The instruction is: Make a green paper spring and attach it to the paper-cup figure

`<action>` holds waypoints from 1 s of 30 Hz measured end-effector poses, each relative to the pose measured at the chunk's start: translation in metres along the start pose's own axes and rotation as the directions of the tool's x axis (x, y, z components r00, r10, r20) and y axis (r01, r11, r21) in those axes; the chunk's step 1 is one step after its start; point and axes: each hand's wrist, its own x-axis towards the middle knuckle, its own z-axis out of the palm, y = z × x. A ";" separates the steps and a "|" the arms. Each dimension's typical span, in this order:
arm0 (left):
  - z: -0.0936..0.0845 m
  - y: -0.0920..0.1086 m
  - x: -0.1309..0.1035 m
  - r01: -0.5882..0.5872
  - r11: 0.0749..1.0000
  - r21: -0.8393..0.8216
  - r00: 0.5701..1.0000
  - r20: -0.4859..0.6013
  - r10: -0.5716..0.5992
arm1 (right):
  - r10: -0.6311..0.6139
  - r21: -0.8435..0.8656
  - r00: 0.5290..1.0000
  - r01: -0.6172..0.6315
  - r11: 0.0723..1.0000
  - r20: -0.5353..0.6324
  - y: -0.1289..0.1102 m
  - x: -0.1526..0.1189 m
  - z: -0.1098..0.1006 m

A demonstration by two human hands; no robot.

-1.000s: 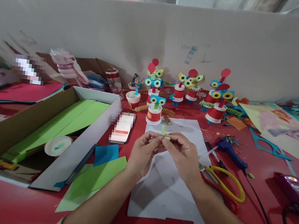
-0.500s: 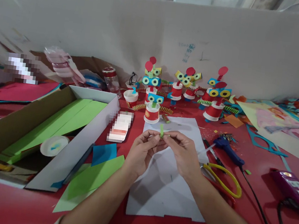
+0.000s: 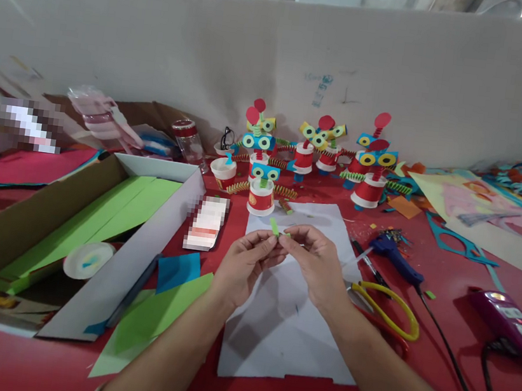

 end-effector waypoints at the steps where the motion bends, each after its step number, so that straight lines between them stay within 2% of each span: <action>1: -0.001 0.000 0.000 0.002 1.000 0.018 1.000 -0.024 -0.002 | 0.001 0.003 1.000 -0.001 1.000 0.003 -0.001 0.000 0.000; 4: -0.001 0.002 0.001 0.006 0.998 0.062 0.996 -0.085 0.000 | 0.013 0.010 1.000 -0.013 1.000 -0.009 -0.003 -0.001 0.001; 11: 0.003 0.007 0.001 0.012 0.999 0.035 0.997 -0.076 -0.009 | 0.038 0.048 0.999 -0.037 0.998 -0.014 -0.004 0.000 0.001; 16: 0.005 0.009 0.001 0.027 0.998 -0.058 0.996 -0.079 -0.032 | -0.020 0.029 1.000 0.020 0.999 0.014 -0.003 -0.002 0.002; 21: 0.003 0.009 0.002 0.077 0.988 -0.135 0.989 -0.112 -0.093 | -0.077 -0.121 0.993 0.087 0.989 0.088 -0.004 -0.007 0.002; 27: 0.001 0.011 0.002 0.136 0.977 -0.162 0.983 -0.101 -0.153 | -0.222 -0.222 0.974 0.229 0.948 0.054 -0.008 -0.007 0.004; 30: 0.002 0.011 0.001 0.133 0.981 -0.141 0.983 -0.112 -0.149 | -0.203 -0.208 0.978 0.207 0.956 0.042 -0.006 -0.006 0.003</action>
